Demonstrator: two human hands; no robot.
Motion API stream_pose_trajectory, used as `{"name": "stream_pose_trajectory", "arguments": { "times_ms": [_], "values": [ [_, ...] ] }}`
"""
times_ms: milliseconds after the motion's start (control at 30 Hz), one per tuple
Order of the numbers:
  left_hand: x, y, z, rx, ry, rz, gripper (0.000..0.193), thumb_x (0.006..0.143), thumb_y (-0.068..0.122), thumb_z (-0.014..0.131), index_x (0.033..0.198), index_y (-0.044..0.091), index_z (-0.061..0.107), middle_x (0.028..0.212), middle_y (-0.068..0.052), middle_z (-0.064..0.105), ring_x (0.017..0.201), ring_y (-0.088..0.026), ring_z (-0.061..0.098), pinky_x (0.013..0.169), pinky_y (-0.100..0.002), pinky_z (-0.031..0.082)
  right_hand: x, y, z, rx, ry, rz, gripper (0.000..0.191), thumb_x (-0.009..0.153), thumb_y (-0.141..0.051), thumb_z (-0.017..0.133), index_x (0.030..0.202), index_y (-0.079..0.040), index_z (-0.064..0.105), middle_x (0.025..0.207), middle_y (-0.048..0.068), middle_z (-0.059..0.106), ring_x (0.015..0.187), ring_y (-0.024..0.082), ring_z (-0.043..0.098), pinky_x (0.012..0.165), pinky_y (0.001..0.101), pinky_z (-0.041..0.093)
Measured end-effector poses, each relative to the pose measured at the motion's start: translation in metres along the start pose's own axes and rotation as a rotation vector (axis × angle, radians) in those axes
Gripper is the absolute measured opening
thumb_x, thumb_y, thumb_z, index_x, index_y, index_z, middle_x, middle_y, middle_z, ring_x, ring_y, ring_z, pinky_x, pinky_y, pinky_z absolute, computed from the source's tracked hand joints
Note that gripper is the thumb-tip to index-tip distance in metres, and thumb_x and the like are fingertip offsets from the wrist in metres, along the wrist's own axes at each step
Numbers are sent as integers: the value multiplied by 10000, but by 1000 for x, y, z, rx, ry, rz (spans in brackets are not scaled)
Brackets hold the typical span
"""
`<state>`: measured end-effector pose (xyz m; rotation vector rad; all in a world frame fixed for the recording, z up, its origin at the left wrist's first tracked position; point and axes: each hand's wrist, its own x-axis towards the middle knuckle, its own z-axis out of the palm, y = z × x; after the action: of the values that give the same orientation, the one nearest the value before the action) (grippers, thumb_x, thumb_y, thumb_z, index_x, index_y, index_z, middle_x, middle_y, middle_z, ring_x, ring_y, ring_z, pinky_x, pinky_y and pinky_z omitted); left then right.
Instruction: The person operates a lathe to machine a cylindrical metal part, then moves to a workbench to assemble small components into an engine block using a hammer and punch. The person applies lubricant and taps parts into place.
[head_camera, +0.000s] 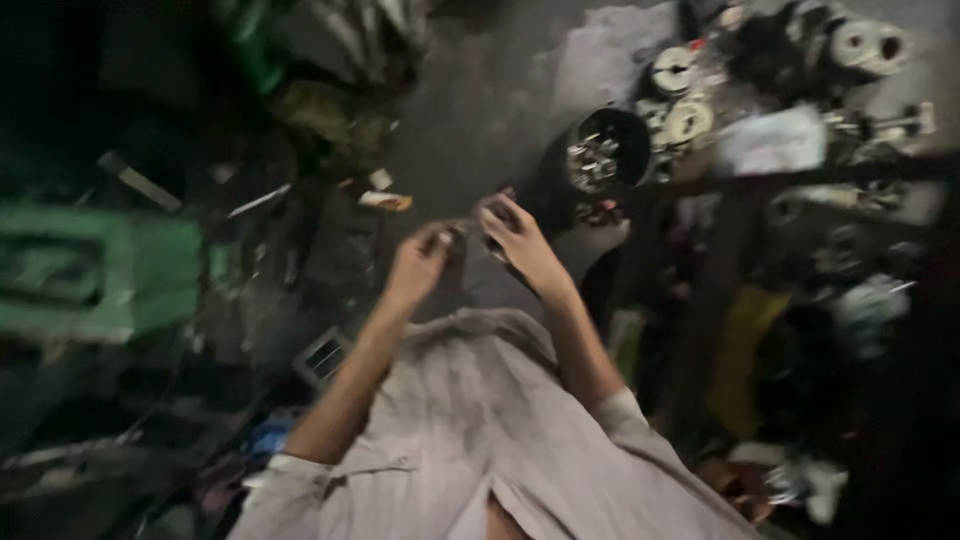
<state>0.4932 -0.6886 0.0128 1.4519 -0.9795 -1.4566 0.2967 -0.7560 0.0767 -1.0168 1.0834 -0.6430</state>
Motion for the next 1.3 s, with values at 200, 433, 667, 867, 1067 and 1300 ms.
{"name": "stream_pose_trajectory", "arguments": {
  "times_ms": [200, 433, 667, 867, 1067, 1300],
  "values": [
    [207, 104, 24, -511, 138, -2, 136, 1060, 163, 576, 1139, 70, 637, 978, -48, 712, 899, -163, 700, 836, -329, 593, 147, -126, -110, -131, 71, -245, 181, 1058, -222, 620, 1108, -50, 649, 889, -44, 590, 806, 36, 519, 703, 218, 466],
    [379, 156, 42, -462, 132, 27, 281, 1052, 217, 561, 1256, 38, 630, 1161, -89, 651, 1011, -256, 612, 919, -395, 497, 291, -216, -169, -68, 68, -280, 229, 1016, -193, 652, 1182, -37, 627, 1007, 12, 650, 918, 96, 594, 782, 284, 545],
    [530, 187, 51, -1022, 24, -268, 435, 980, 339, 498, 1314, 97, 639, 1196, -87, 693, 1025, -279, 667, 883, -445, 546, 440, -247, -192, -127, -233, -390, 284, 1109, -274, 599, 1274, -44, 606, 1086, 98, 649, 1009, 155, 610, 918, 345, 551],
    [706, 252, 83, -975, 38, -238, 451, 1020, 335, 447, 1302, 24, 612, 1198, -148, 677, 1017, -320, 674, 894, -461, 559, 584, -296, -278, -357, -89, -408, 245, 1047, -224, 666, 1180, -21, 697, 1063, 92, 740, 1022, 130, 646, 940, 322, 516],
    [878, 319, 152, -627, -166, -21, 360, 1023, 177, 476, 1295, -32, 586, 1274, -146, 674, 1123, -258, 650, 977, -406, 509, 693, -366, -392, -63, 95, -363, 100, 1021, -91, 679, 1071, -6, 695, 992, 41, 715, 935, 99, 614, 857, 291, 542],
    [1001, 381, 288, -687, -587, -380, 339, 992, 172, 561, 1302, 36, 581, 1189, -116, 681, 1064, -259, 654, 903, -379, 526, 724, -385, -541, 290, 329, -327, 78, 969, 56, 631, 978, -21, 637, 967, 40, 725, 887, 106, 660, 792, 276, 543]
  ]
}}
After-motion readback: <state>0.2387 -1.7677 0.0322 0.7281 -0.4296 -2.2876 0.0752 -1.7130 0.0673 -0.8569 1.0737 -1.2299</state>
